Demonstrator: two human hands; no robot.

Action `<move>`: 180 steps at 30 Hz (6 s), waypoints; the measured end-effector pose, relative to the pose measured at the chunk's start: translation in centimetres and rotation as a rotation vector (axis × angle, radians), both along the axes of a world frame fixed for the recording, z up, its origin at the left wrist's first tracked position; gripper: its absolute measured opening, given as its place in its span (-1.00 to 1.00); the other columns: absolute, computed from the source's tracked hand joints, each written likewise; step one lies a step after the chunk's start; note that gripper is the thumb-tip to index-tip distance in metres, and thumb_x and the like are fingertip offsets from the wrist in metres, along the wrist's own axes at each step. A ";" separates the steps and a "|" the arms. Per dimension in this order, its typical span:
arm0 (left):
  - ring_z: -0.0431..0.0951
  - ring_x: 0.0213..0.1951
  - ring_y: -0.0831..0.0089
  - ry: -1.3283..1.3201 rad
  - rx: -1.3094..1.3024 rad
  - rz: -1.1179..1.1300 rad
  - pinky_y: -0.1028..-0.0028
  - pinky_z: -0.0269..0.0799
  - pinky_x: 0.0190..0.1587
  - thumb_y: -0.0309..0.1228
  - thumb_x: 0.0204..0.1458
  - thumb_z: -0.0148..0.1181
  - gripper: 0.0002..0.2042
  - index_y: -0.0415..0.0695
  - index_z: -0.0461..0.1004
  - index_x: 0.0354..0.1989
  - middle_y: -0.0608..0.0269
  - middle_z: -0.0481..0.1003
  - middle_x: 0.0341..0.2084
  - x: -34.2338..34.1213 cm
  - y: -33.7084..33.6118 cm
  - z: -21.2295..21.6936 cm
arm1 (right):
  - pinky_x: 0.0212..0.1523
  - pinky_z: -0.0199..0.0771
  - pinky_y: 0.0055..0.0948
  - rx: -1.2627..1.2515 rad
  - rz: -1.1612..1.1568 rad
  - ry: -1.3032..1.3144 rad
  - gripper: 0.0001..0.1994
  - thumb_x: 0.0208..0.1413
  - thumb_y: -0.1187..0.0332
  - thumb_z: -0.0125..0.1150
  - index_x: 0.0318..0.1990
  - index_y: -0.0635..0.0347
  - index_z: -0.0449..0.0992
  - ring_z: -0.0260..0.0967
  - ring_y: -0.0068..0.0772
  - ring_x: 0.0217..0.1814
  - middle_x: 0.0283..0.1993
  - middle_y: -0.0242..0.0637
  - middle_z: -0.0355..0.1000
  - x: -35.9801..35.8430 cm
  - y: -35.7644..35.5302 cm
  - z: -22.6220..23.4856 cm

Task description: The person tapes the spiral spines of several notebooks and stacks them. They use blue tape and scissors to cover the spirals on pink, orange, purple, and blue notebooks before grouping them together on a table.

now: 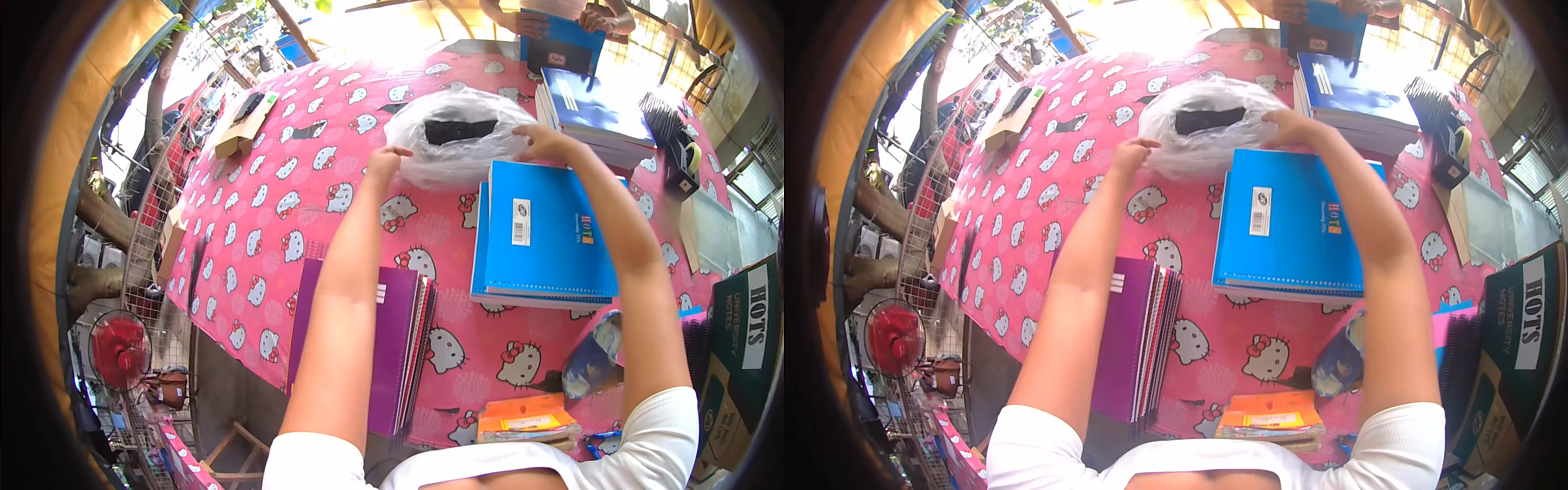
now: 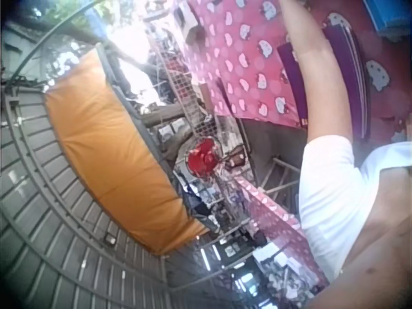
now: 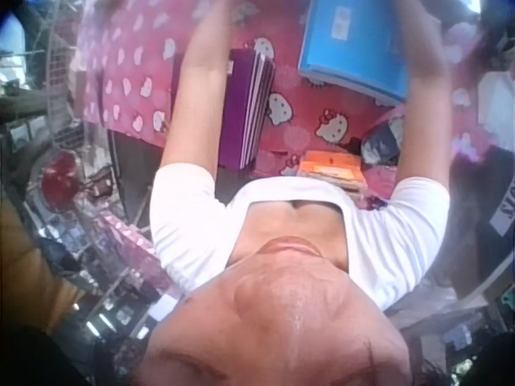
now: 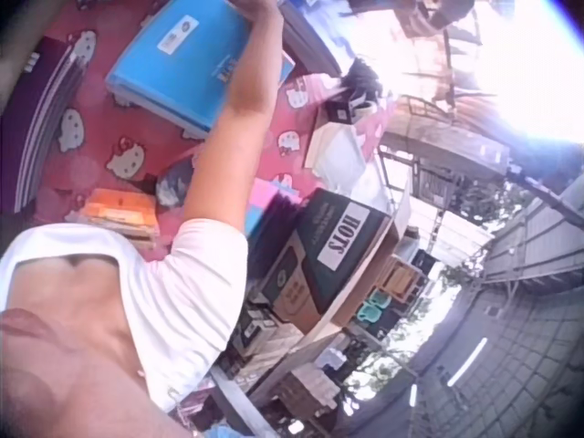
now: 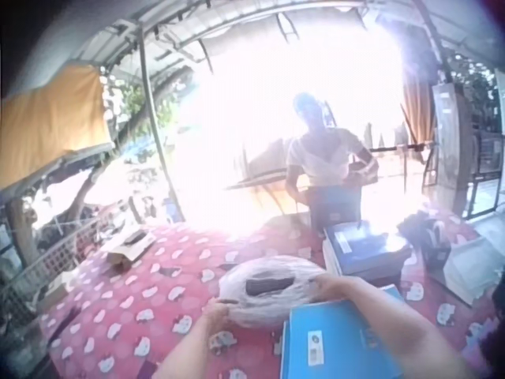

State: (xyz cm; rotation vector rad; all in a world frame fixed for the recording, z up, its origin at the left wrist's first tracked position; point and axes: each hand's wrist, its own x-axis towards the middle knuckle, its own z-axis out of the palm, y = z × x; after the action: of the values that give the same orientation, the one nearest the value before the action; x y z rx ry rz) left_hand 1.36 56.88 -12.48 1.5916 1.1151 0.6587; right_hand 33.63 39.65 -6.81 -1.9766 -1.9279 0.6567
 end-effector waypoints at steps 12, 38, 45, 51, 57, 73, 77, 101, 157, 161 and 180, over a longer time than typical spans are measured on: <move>0.45 -0.25 0.63 0.023 0.174 -0.140 0.59 0.35 -0.15 -0.49 0.05 0.07 -0.80 -0.21 0.53 -0.17 0.30 0.52 -0.28 -16.9 -22.4 15.8 | -0.01 0.36 -0.16 -0.066 0.486 -0.016 -0.38 -0.26 0.22 0.37 0.05 0.14 0.34 0.32 -0.07 0.06 0.02 -0.11 0.38 -22.1 -37.4 6.9; 0.48 -0.03 0.43 -0.596 -0.014 0.449 0.45 0.40 0.03 -0.39 0.16 0.05 -0.65 -0.26 0.36 0.09 0.17 0.47 -0.06 -32.0 -32.8 2.6 | 0.41 -0.50 -0.07 0.692 -0.198 0.783 -0.05 0.09 -0.27 -0.09 0.36 0.36 -0.22 -0.54 0.10 0.51 0.44 0.17 -0.45 -42.7 -29.5 -5.6; 0.29 0.11 0.39 -0.356 0.351 0.723 0.41 0.21 0.13 -0.34 0.12 0.12 -0.57 -0.20 0.26 0.15 0.17 0.27 0.10 -32.0 -36.5 4.3 | 0.34 -0.23 0.11 0.240 -0.363 -0.116 -0.04 -0.30 0.21 0.47 0.33 0.08 0.05 -0.20 -0.03 0.47 0.42 -0.11 -0.09 -25.0 -49.6 -3.3; 0.11 0.14 0.32 -0.102 0.693 0.771 0.30 0.02 0.20 -0.31 0.08 0.17 -0.56 -0.14 0.22 0.10 0.20 0.13 0.13 -23.4 -45.7 3.0 | 0.26 -0.06 0.07 0.114 -0.379 -0.409 -0.42 0.09 0.20 0.16 0.24 0.19 0.19 0.06 0.01 0.31 0.26 -0.05 0.13 -19.6 -61.1 -8.7; 0.22 -0.01 0.41 -0.242 0.534 0.778 0.44 0.28 -0.04 -0.39 0.01 0.28 -0.53 -0.19 0.22 0.05 0.17 0.18 0.02 -18.9 -51.5 1.9 | 0.01 0.28 -0.19 0.380 -0.156 0.087 -0.57 0.07 0.43 0.13 0.14 0.16 0.31 0.27 0.02 -0.01 -0.06 -0.05 0.30 -22.1 -53.3 -4.9; 0.49 -0.36 0.60 0.008 0.605 0.700 0.61 0.40 -0.29 -0.50 -0.05 0.33 -0.81 -0.31 0.51 -0.29 0.23 0.54 -0.38 -20.3 -50.7 1.3 | 0.12 0.14 0.26 0.478 0.380 -0.210 -0.58 0.20 0.09 -0.02 0.16 0.02 0.30 0.26 -0.04 0.11 0.02 -0.20 0.32 -35.7 -32.6 -1.7; 0.51 -0.33 0.59 -0.023 0.584 0.684 0.62 0.41 -0.29 -0.50 -0.05 0.33 -0.79 -0.31 0.51 -0.26 0.21 0.54 -0.37 -20.7 -50.5 0.9 | 0.05 0.09 0.48 0.647 0.348 -0.283 -0.63 0.17 0.06 0.01 0.08 -0.05 0.35 0.31 0.03 0.07 0.02 -0.16 0.32 -35.4 -32.7 -2.3; 0.50 -0.37 0.61 -0.034 0.485 0.671 0.59 0.43 -0.26 -0.51 -0.09 0.36 -0.80 -0.32 0.57 -0.28 0.22 0.58 -0.40 -20.9 -50.6 2.3 | 0.04 0.15 0.41 0.851 0.334 -0.295 -0.67 0.10 0.04 0.08 0.01 -0.19 0.36 0.34 -0.06 0.01 -0.06 -0.29 0.35 -35.6 -32.0 -3.3; 0.46 -0.53 0.59 -0.391 0.045 0.611 0.59 0.44 -0.54 -0.55 -0.06 0.30 -0.72 -0.25 0.29 -0.26 0.21 0.49 -0.47 -21.5 -50.1 2.2 | -0.40 0.49 -0.22 0.751 0.273 -0.352 -0.51 -0.07 -0.12 0.22 -0.40 0.24 0.53 0.50 -0.13 -0.48 -0.54 -0.17 0.48 -34.1 -31.6 -3.3; 0.49 -0.53 0.56 -0.382 0.072 0.589 0.58 0.45 -0.53 -0.55 -0.07 0.32 -0.70 -0.22 0.29 -0.24 0.24 0.50 -0.47 -21.6 -50.0 1.5 | -0.40 0.50 -0.23 0.842 0.318 -0.352 -0.50 -0.08 -0.12 0.21 -0.43 0.25 0.53 0.51 -0.14 -0.47 -0.52 -0.17 0.49 -35.6 -31.1 -3.6; 0.47 -0.56 0.59 -0.313 -0.101 0.501 0.61 0.41 -0.54 -0.52 -0.10 0.36 -0.76 -0.23 0.46 -0.26 0.30 0.52 -0.45 -22.7 -49.8 0.9 | -0.44 0.50 -0.25 0.386 0.330 -0.205 -0.53 -0.09 -0.08 0.19 -0.50 0.24 0.54 0.48 -0.14 -0.53 -0.57 -0.20 0.46 -35.3 -32.0 -3.2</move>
State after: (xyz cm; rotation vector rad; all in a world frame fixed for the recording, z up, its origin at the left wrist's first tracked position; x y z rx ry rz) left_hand -21.33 7.13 -11.62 1.0759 1.2917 1.1193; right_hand -1.71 7.61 -9.97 -1.5545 -2.3212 0.1342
